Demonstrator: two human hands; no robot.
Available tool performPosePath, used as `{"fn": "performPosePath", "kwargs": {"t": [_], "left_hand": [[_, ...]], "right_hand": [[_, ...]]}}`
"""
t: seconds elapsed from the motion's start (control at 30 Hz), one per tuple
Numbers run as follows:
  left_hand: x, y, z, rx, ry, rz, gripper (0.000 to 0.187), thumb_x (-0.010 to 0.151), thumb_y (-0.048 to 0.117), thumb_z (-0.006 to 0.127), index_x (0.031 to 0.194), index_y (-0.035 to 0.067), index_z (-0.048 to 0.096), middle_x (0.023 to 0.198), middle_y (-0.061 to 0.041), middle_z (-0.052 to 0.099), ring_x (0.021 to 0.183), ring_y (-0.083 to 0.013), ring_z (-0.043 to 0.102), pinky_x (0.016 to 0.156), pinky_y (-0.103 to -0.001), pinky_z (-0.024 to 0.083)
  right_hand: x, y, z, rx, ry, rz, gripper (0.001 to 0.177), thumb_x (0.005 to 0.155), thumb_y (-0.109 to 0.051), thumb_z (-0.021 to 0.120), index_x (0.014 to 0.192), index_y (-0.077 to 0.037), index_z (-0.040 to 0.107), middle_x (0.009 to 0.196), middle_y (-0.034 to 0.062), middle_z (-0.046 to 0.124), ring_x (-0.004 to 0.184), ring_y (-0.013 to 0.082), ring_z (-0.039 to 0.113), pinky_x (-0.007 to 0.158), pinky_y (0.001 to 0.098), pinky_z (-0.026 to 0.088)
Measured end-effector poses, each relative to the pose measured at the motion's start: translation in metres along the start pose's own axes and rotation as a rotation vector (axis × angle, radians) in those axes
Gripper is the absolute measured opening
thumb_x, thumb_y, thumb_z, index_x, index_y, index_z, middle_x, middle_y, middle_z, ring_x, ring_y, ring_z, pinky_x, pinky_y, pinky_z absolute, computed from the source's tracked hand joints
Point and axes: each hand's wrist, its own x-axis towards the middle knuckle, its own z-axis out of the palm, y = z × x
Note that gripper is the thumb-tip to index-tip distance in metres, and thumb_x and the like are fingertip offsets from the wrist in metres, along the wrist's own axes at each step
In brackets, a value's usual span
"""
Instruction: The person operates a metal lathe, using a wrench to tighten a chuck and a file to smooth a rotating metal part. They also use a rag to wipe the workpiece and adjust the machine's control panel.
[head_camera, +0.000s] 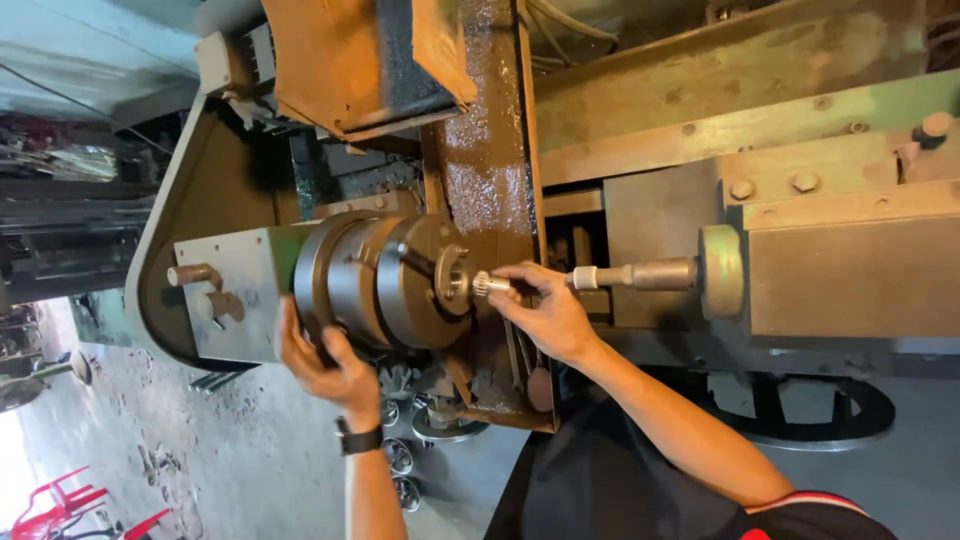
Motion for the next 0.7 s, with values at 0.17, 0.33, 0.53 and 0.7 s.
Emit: {"fn": "performPosePath", "kwargs": {"t": [0.17,0.33,0.53,0.7], "left_hand": [[0.072,0.003,0.007,0.223,-0.356,-0.019,0.038,0.105,0.014,0.062,0.138,-0.005,0.059,0.138,-0.022,0.065,0.128,-0.032,0.063,0.111,-0.04,0.048],[0.081,0.003,0.013,0.301,-0.476,-0.203,0.034,0.103,0.016,0.063,0.131,-0.005,0.065,0.117,-0.021,0.073,0.108,-0.0305,0.072,0.098,-0.04,0.053],[0.07,-0.001,0.008,0.191,-0.403,-0.204,0.034,0.103,0.017,0.065,0.13,-0.004,0.065,0.111,-0.021,0.074,0.101,-0.0242,0.071,0.095,-0.036,0.054],[0.068,-0.001,0.01,0.154,-0.377,-0.225,0.035,0.102,0.017,0.067,0.13,-0.005,0.065,0.109,-0.02,0.075,0.099,-0.0235,0.072,0.092,-0.036,0.055]], "right_hand": [[0.012,-0.022,0.013,-0.128,-0.002,-0.154,0.031,0.09,-0.007,0.078,0.118,0.002,0.07,0.09,0.0018,0.063,0.078,0.0087,0.057,0.069,0.0251,0.049],[0.019,-0.025,0.018,-0.439,0.008,-0.424,0.035,0.085,-0.007,0.08,0.115,0.005,0.067,0.095,0.0137,0.066,0.082,0.0262,0.066,0.072,0.0346,0.054],[0.031,-0.037,0.009,-0.574,-0.132,-0.46,0.035,0.087,-0.01,0.079,0.115,0.006,0.065,0.097,0.0176,0.064,0.085,0.0344,0.065,0.073,0.0396,0.054],[0.03,-0.041,0.012,-0.596,-0.153,-0.445,0.036,0.089,-0.01,0.078,0.117,0.006,0.064,0.098,0.018,0.064,0.086,0.0355,0.064,0.074,0.041,0.054]]}}
